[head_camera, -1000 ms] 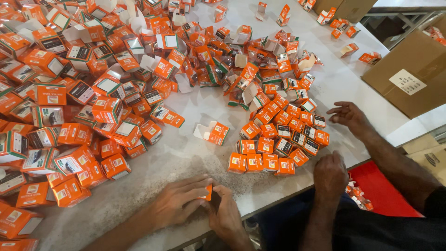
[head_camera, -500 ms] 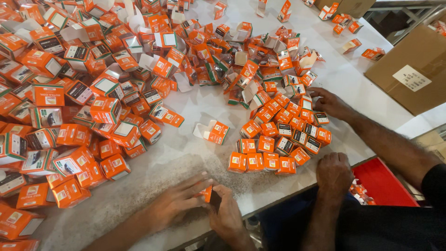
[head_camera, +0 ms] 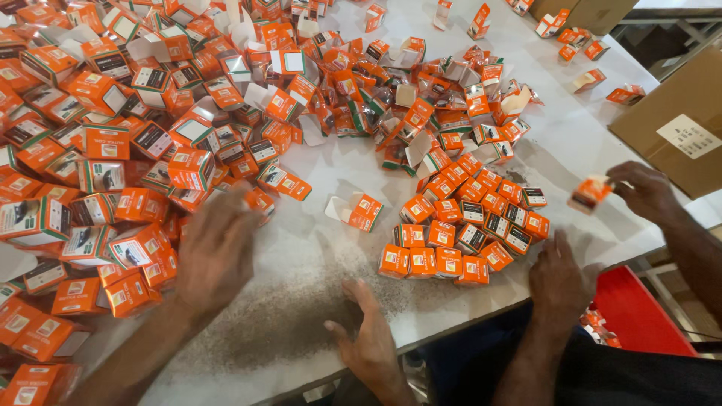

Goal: The person repeatedly picks small orange and white cardboard boxes from a large pile on a table, folds the flaps to close them, and places the assembled boxes into a growing stack. A second person works alongside, performing the same task.

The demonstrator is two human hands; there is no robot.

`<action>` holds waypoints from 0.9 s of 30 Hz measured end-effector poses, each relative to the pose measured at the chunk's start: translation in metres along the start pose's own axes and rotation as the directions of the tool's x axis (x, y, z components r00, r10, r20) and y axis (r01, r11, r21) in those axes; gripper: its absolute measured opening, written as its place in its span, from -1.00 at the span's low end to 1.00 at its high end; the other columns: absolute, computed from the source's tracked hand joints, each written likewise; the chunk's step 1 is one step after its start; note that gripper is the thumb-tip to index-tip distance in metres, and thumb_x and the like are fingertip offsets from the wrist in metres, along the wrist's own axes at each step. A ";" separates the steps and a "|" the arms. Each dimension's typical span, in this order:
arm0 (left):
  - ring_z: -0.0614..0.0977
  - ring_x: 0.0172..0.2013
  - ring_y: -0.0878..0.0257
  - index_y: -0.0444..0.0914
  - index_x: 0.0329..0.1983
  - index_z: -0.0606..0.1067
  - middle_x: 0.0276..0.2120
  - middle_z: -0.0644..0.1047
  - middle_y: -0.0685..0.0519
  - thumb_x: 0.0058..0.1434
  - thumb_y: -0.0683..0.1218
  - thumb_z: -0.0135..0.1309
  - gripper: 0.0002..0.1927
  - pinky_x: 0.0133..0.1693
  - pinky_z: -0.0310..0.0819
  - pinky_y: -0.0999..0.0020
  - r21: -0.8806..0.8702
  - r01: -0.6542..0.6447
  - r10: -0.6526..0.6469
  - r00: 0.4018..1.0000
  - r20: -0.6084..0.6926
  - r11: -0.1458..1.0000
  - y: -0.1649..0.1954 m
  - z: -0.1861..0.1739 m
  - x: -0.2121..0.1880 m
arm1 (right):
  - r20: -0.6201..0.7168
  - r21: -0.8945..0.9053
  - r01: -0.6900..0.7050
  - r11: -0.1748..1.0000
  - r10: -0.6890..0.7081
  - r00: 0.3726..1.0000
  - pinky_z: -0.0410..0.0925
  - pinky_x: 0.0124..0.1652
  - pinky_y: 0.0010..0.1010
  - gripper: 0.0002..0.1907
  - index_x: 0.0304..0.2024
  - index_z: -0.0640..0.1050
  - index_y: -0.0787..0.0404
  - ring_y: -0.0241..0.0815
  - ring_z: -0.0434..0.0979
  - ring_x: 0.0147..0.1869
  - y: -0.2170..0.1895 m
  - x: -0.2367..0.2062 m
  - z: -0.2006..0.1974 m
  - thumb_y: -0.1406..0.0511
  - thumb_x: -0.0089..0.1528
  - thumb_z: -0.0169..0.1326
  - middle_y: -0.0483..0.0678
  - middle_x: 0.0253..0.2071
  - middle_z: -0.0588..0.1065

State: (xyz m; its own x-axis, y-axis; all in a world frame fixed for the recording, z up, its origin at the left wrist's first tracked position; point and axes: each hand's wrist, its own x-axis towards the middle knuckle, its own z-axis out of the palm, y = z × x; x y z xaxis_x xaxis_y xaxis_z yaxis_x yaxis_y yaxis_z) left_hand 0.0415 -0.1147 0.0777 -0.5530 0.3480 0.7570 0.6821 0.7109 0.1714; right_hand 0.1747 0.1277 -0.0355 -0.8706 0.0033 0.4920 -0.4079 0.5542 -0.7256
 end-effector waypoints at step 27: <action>0.52 0.13 -0.17 -0.30 0.27 0.33 0.22 0.43 -0.21 0.14 -0.16 0.13 -0.42 0.10 0.44 0.00 -0.697 -0.049 0.395 0.851 0.346 0.716 0.036 0.093 0.036 | -0.032 0.341 -0.362 0.868 0.395 0.918 0.44 0.07 -0.29 -0.41 0.33 0.32 0.39 -0.07 0.60 0.08 0.004 0.008 -0.010 0.33 0.30 0.17 0.11 -0.01 0.60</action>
State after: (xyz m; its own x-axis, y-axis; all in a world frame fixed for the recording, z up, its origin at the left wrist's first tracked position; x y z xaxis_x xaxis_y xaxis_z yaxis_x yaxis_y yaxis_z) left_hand 0.0016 -0.0197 0.0530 -0.3670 0.7880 0.4943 0.8485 0.0659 0.5250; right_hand 0.1688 0.1385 -0.0299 -0.9517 0.2486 0.1801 -0.1327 0.1959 -0.9716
